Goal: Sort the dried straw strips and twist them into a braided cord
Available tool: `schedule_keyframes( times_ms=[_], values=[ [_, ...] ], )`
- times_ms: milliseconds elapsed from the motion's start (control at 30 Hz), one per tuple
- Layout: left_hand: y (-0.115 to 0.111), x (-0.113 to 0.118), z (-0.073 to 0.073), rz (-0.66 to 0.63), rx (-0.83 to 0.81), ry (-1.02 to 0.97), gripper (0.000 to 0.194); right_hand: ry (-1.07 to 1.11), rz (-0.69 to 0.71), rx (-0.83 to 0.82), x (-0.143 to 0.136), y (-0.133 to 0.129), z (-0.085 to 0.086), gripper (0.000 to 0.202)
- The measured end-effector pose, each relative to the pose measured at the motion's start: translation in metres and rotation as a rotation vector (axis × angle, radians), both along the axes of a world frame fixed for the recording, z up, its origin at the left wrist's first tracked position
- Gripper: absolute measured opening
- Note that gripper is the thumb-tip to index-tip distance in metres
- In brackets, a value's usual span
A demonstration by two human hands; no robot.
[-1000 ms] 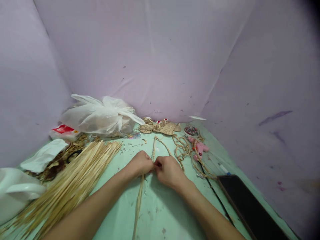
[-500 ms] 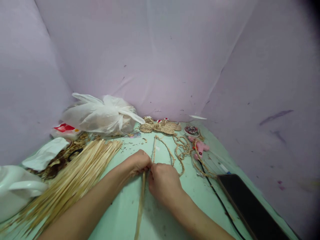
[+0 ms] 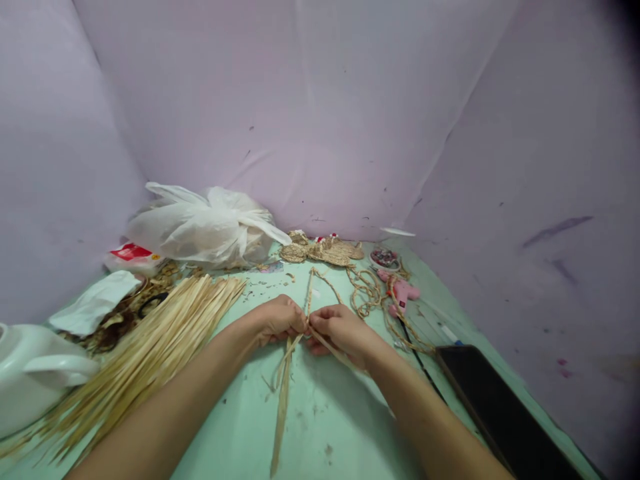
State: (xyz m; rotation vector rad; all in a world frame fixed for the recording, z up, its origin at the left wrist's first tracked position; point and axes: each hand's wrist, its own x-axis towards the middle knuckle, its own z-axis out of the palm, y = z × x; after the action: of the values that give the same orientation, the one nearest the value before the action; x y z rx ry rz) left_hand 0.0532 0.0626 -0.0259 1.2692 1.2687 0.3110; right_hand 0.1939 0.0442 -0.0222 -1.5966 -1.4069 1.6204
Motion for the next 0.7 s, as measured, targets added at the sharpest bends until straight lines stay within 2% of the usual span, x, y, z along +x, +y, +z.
schedule_keyframes(
  times_ms=[67,300,500,700],
  values=[
    [0.0,0.0,-0.002,0.005,0.011,0.002,0.006,0.096,-0.043,-0.077,-0.007,-0.001,-0.006,0.011],
    [0.0,0.0,-0.003,-0.073,0.041,0.018,0.013,-0.001,0.044,0.035,0.001,0.006,-0.021,0.011],
    [-0.002,0.003,0.005,-0.062,0.176,0.315,0.006,-0.047,-0.014,0.05,0.002,0.009,-0.025,0.007],
    [-0.003,-0.004,0.011,-0.111,0.228,0.383,0.01,-0.028,0.001,0.052,0.003,0.008,-0.026,0.005]
  ],
)
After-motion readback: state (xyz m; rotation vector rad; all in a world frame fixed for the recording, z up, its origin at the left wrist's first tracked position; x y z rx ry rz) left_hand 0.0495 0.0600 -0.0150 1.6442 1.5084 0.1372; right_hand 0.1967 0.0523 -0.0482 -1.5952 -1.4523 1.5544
